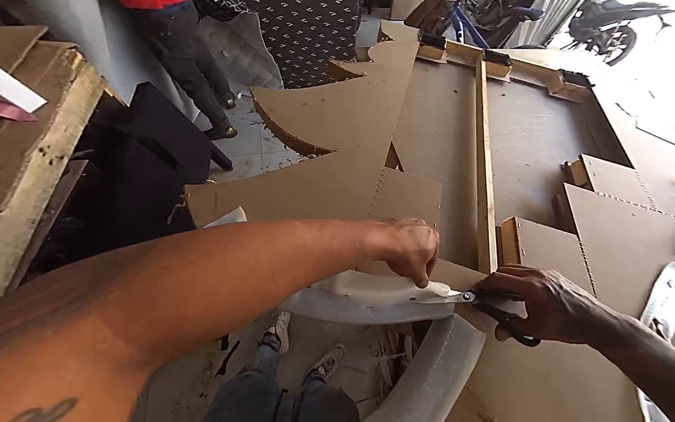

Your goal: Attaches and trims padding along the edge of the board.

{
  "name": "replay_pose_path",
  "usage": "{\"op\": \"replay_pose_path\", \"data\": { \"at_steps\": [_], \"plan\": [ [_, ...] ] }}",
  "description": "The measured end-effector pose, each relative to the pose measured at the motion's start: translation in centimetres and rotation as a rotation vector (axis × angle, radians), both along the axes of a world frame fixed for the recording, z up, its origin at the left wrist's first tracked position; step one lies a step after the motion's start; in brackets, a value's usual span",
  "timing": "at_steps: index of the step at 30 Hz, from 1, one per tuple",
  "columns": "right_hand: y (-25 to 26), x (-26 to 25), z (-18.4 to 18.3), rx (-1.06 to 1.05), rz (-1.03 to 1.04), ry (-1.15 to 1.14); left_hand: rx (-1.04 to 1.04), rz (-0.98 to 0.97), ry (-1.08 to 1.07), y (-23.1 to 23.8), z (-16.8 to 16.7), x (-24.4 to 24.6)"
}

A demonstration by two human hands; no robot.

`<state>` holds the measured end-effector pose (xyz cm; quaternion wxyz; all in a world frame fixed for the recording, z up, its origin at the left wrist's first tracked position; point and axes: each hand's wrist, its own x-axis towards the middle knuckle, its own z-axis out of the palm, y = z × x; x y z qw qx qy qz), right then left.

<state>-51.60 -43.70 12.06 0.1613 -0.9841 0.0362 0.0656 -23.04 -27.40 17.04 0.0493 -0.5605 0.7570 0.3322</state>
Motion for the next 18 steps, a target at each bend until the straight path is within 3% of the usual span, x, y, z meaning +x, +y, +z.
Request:
{"op": "replay_pose_path", "data": {
  "at_steps": [12,18],
  "plan": [
    [2.8,3.6,-0.1,-0.077,0.1,-0.066,-0.028,0.037,0.206,1.1,-1.0,1.0],
    [-1.9,1.5,1.4,-0.047,0.023,-0.061,0.014,0.162,0.248,2.5,-0.6,1.9]
  ]
}}
